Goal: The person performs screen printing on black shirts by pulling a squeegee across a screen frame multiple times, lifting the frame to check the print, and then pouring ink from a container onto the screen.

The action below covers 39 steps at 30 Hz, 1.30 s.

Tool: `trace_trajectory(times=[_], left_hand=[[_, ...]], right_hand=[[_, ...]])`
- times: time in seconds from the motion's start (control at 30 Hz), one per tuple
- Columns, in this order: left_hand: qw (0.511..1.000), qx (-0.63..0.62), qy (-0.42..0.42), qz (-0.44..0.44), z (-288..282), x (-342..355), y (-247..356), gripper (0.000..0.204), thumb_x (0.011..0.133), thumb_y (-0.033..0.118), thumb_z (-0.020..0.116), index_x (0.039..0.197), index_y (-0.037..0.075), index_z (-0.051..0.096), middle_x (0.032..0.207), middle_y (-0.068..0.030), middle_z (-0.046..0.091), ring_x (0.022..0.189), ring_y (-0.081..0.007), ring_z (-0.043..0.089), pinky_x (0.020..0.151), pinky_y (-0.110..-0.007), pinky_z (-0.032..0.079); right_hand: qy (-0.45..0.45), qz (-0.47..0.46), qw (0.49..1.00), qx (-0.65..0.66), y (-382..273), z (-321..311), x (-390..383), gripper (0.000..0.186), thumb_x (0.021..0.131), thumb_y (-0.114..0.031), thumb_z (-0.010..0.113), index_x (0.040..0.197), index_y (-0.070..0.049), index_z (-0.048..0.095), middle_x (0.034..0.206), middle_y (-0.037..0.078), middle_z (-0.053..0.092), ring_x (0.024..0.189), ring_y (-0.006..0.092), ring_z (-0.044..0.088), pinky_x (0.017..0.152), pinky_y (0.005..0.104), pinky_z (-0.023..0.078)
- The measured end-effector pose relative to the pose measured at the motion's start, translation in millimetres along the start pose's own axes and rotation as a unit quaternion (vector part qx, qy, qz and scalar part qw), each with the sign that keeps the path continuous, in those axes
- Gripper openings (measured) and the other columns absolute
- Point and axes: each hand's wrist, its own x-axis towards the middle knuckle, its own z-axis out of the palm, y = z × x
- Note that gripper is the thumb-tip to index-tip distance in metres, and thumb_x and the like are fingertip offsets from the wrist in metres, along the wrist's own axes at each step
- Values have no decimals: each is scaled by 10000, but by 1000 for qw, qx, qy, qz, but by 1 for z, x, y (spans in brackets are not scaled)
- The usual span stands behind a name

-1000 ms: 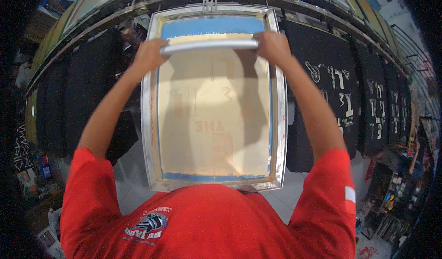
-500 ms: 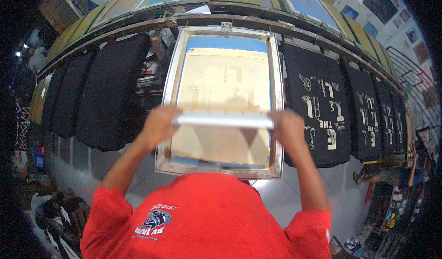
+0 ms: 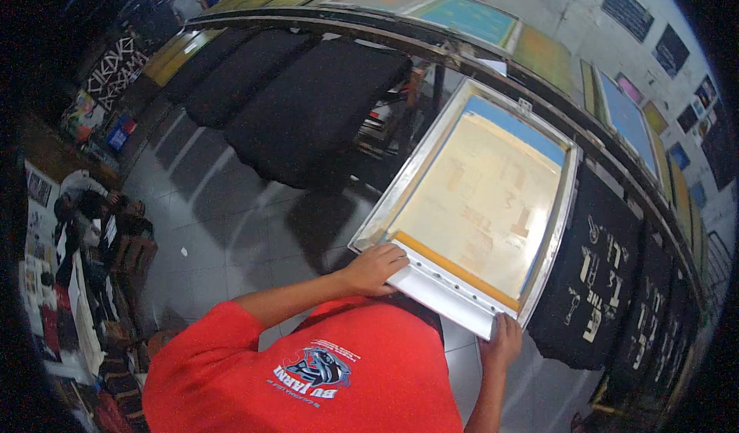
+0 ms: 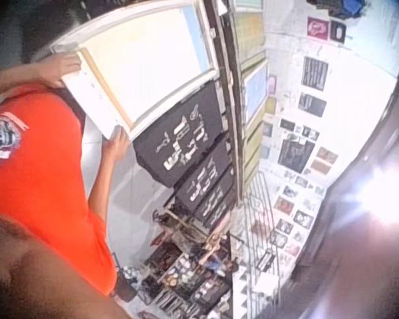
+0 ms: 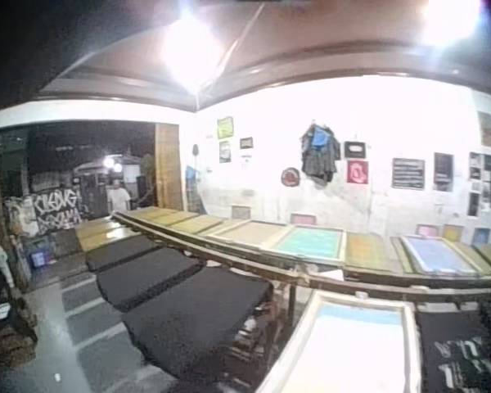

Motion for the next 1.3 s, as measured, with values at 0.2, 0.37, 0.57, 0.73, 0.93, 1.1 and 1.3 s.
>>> trace_trajectory(times=[0.2, 0.37, 0.57, 0.73, 0.93, 1.1, 1.3], left_hand=[[999, 34, 29, 20, 21, -6, -9, 536, 659, 186, 756, 1135, 11, 582, 1178, -164, 562, 1161, -346, 511, 1030, -446, 402], [1000, 12, 22, -16, -6, 2, 7, 503, 678, 203, 754, 1120, 21, 596, 1147, -165, 566, 1124, -349, 527, 999, -438, 422], [1000, 19, 12, -5, 8, -2, -5, 592, 659, 286, 782, 1154, 22, 594, 1185, -170, 568, 1147, -363, 522, 1032, -475, 395], [1000, 13, -10, -23, 18, 7, 11, 694, 617, 296, 818, 1213, 46, 567, 1276, -166, 523, 1220, -356, 479, 1072, -477, 352], [999, 13, 7, -34, 8, -3, 27, 758, 708, 460, 787, 1284, 43, 523, 1339, -204, 484, 1276, -383, 434, 1108, -500, 294], [945, -11, 181, -272, -5, -1, -7, 732, 799, 453, 727, 1317, -13, 502, 1326, -252, 501, 1270, -399, 461, 1068, -469, 365], [866, -187, 98, -453, 28, 6, -77, 672, 896, 530, 594, 1186, -77, 592, 1179, -320, 609, 1102, -449, 597, 928, -464, 478]], right_hand=[[-47, 17, 998, 34, 3, -8, -5, 652, 570, -161, 864, 1164, -46, 623, 1193, 162, 621, 1141, 369, 559, 1003, 447, 443], [-53, 5, 996, 65, 10, -7, -2, 715, 511, -126, 888, 1176, -68, 632, 1183, 131, 629, 1133, 335, 572, 979, 443, 451], [-53, 4, 996, 78, 16, -13, -7, 689, 499, -119, 893, 1137, -63, 641, 1162, 142, 631, 1102, 358, 575, 964, 444, 461], [-38, 10, 996, 76, 24, -21, -18, 670, 492, -94, 878, 1109, -24, 626, 1154, 179, 624, 1109, 390, 561, 971, 475, 453], [-25, -6, 996, 89, 27, -34, -19, 717, 618, -195, 849, 1255, -20, 570, 1219, 185, 591, 1166, 383, 524, 1009, 445, 425], [136, 216, 958, 130, 94, -5, -40, 509, 924, -233, 649, 1351, 5, 507, 1291, 196, 563, 1212, 325, 522, 1020, 384, 408], [-25, 386, 825, 412, 132, 44, -42, 522, 1028, -365, 461, 1232, 108, 541, 1145, 207, 624, 1063, 268, 575, 963, 363, 419]])
